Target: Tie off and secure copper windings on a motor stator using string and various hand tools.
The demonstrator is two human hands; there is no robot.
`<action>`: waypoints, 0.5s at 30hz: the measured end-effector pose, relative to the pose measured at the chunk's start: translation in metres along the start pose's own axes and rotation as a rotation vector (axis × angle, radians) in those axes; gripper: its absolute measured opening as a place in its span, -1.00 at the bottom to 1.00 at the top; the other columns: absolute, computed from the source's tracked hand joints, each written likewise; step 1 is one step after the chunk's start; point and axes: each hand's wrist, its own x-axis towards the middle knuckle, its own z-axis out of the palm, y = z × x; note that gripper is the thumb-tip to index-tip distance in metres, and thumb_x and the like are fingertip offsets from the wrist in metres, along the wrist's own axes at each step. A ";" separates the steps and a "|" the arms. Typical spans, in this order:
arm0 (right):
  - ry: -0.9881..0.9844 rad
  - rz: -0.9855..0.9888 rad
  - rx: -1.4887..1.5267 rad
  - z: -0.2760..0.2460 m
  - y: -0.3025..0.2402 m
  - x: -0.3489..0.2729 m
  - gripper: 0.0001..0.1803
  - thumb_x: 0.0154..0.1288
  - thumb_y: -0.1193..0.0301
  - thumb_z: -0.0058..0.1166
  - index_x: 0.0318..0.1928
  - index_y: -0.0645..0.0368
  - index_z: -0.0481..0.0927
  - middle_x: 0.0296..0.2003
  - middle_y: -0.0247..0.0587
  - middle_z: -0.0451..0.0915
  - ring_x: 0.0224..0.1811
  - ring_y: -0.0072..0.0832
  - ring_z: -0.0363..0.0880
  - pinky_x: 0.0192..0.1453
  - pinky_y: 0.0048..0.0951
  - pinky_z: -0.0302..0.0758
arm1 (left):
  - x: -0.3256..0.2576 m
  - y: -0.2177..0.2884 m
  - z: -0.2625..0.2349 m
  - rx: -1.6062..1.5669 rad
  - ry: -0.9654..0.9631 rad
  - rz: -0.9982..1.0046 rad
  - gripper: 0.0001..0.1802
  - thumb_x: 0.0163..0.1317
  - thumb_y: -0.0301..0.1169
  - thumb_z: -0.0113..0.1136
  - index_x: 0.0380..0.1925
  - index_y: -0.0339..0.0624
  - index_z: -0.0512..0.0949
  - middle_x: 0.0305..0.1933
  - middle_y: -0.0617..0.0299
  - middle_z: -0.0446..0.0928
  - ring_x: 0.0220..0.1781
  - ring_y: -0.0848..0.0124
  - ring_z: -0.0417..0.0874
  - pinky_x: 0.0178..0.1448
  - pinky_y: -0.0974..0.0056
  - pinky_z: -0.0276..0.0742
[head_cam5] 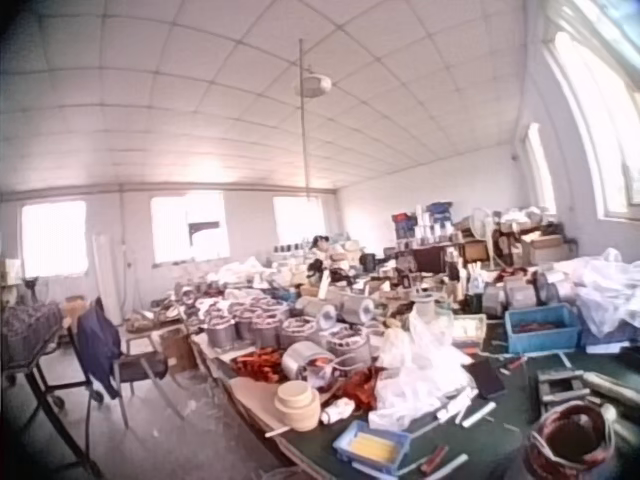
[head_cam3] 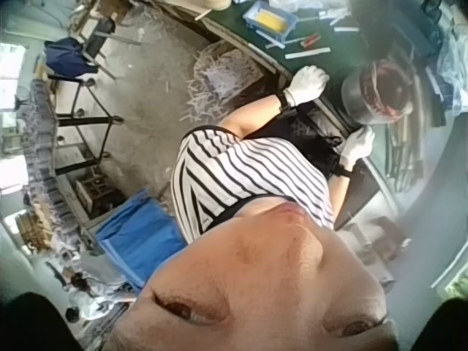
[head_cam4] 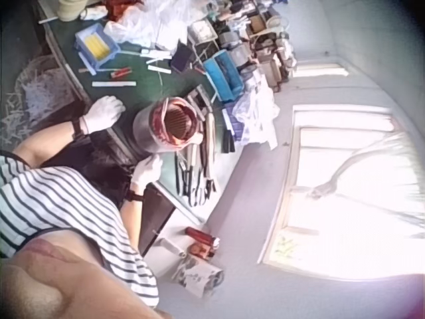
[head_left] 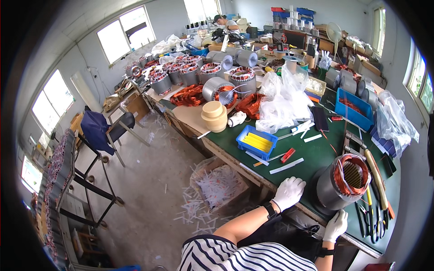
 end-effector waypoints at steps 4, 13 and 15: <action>0.023 -0.001 0.010 -0.001 -0.002 0.002 -0.90 0.27 0.49 -0.04 -0.25 0.21 0.52 -0.35 -0.05 0.49 -0.39 -0.05 0.52 -0.34 -0.21 0.45 | 0.002 0.002 -0.001 0.000 0.015 -0.004 -0.83 0.04 -0.44 0.12 -0.32 -0.15 0.56 -0.36 0.24 0.51 -0.31 0.27 0.51 -0.24 0.20 0.43; 0.007 0.027 0.007 -0.002 -0.002 0.003 -0.90 0.28 0.47 -0.04 -0.25 0.20 0.52 -0.33 -0.07 0.50 -0.38 -0.06 0.53 -0.33 -0.21 0.46 | 0.002 0.001 0.004 0.019 0.026 0.010 -0.83 0.03 -0.45 0.13 -0.32 -0.15 0.56 -0.32 0.23 0.52 -0.29 0.27 0.52 -0.21 0.20 0.44; 0.011 0.026 0.001 -0.001 -0.001 0.002 -0.90 0.29 0.47 -0.04 -0.25 0.19 0.52 -0.33 -0.08 0.50 -0.38 -0.06 0.53 -0.33 -0.21 0.46 | 0.002 0.002 0.003 0.019 0.028 0.006 -0.83 0.03 -0.44 0.13 -0.32 -0.15 0.56 -0.31 0.23 0.52 -0.29 0.27 0.52 -0.21 0.20 0.44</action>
